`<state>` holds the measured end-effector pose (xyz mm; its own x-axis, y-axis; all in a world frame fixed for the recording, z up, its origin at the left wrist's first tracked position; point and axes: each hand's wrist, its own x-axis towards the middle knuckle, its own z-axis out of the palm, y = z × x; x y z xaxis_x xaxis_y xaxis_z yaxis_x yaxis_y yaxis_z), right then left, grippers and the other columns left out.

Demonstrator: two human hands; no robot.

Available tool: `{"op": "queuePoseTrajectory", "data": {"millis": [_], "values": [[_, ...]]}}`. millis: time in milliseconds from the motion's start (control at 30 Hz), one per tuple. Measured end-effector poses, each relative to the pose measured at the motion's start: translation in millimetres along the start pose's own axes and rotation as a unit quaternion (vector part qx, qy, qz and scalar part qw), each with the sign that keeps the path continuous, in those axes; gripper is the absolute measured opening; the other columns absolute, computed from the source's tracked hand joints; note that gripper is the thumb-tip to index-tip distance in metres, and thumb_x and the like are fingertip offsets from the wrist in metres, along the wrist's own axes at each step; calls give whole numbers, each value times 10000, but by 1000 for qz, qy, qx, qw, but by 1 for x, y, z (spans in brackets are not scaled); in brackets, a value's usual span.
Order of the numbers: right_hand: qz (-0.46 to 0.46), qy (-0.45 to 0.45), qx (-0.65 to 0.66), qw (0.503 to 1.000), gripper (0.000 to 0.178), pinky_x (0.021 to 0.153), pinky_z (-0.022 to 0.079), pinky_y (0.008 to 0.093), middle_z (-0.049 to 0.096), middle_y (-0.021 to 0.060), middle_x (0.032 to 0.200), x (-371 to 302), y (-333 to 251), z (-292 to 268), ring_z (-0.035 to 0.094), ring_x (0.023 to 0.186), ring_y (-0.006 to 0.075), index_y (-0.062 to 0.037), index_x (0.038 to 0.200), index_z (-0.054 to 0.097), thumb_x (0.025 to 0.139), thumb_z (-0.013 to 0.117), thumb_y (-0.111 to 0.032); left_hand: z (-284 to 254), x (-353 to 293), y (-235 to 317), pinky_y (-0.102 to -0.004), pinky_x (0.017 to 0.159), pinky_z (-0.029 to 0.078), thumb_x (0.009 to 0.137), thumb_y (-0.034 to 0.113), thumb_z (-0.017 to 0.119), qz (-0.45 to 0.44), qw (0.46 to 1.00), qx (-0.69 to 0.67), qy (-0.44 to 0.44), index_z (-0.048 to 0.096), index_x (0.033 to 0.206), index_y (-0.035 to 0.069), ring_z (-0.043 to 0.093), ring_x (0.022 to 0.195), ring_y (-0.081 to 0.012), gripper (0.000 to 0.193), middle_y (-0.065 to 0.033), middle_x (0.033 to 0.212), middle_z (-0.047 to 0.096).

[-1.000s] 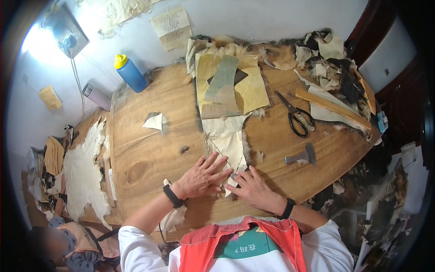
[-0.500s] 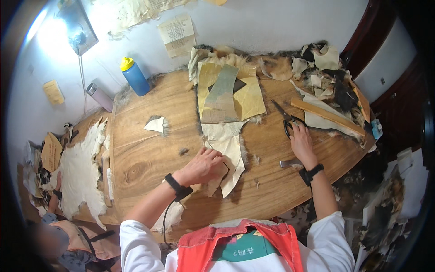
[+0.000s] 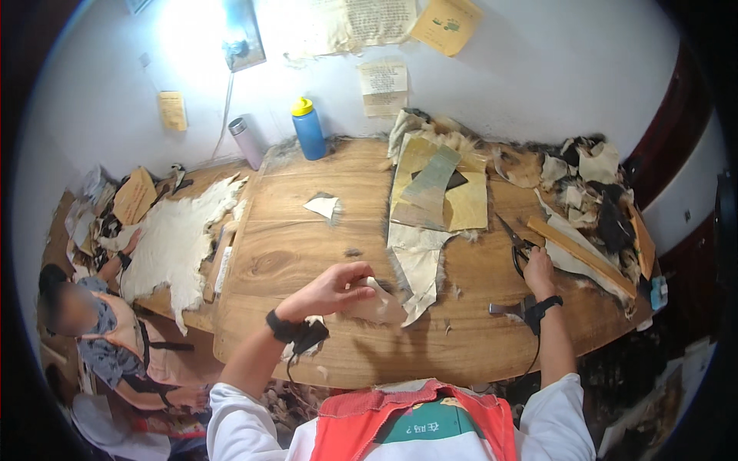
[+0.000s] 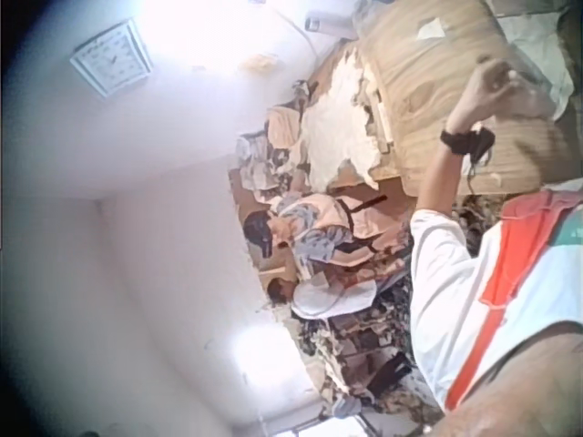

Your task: Cutting pieces of leather and fur using a template and a hand knife in a workshop.

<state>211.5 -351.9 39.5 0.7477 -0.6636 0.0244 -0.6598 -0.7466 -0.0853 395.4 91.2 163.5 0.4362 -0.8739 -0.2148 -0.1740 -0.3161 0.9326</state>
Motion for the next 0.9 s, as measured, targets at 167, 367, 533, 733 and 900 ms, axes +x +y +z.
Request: {"op": "queuePoseTrajectory", "data": {"millis": [167, 367, 533, 733, 900], "values": [[-7, 58, 17, 998, 280, 809, 516, 465, 619, 230, 1035, -4, 11, -22, 629, 940, 411, 34, 1045, 584, 800, 656, -79, 51, -26, 23, -222, 815, 465, 961, 176, 653, -17, 963, -252, 91, 566, 1278, -13, 580, 963, -60, 379, -8, 1102, 653], [-64, -161, 615, 769, 338, 636, 494, 332, 640, 98, 763, -90, -12, -64, 629, 695, 212, -4, 970, 591, 847, 742, -279, 104, -27, 42, -222, 774, 486, 934, 213, 689, -75, 957, -252, 124, 674, 1101, 5, 599, 864, -57, 267, 1, 956, 679], [-221, -367, 477, 767, 437, 699, 470, 377, 617, 117, 857, -178, -30, -94, 611, 759, 247, -40, 1068, 549, 806, 757, -321, 148, -14, 55, -209, 729, 482, 939, 195, 679, -69, 952, -287, 79, 657, 1049, 22, 589, 836, -40, 206, 22, 936, 658], [-257, -357, 432, 788, 511, 683, 447, 407, 568, 166, 786, -202, -3, -88, 579, 763, 344, -33, 1049, 536, 830, 711, -460, 183, -8, 69, -197, 699, 466, 943, 164, 658, -37, 939, -329, 94, 633, 997, 45, 563, 811, -21, 133, 43, 886, 622], [-311, -336, 456, 763, 550, 655, 428, 433, 553, 192, 760, -208, 14, -88, 573, 741, 394, -26, 1000, 510, 858, 661, -536, 200, -1, 65, -182, 653, 431, 923, 119, 664, 7, 941, -298, 162, 620, 924, 43, 520, 761, -5, 88, 56, 839, 595]]}}
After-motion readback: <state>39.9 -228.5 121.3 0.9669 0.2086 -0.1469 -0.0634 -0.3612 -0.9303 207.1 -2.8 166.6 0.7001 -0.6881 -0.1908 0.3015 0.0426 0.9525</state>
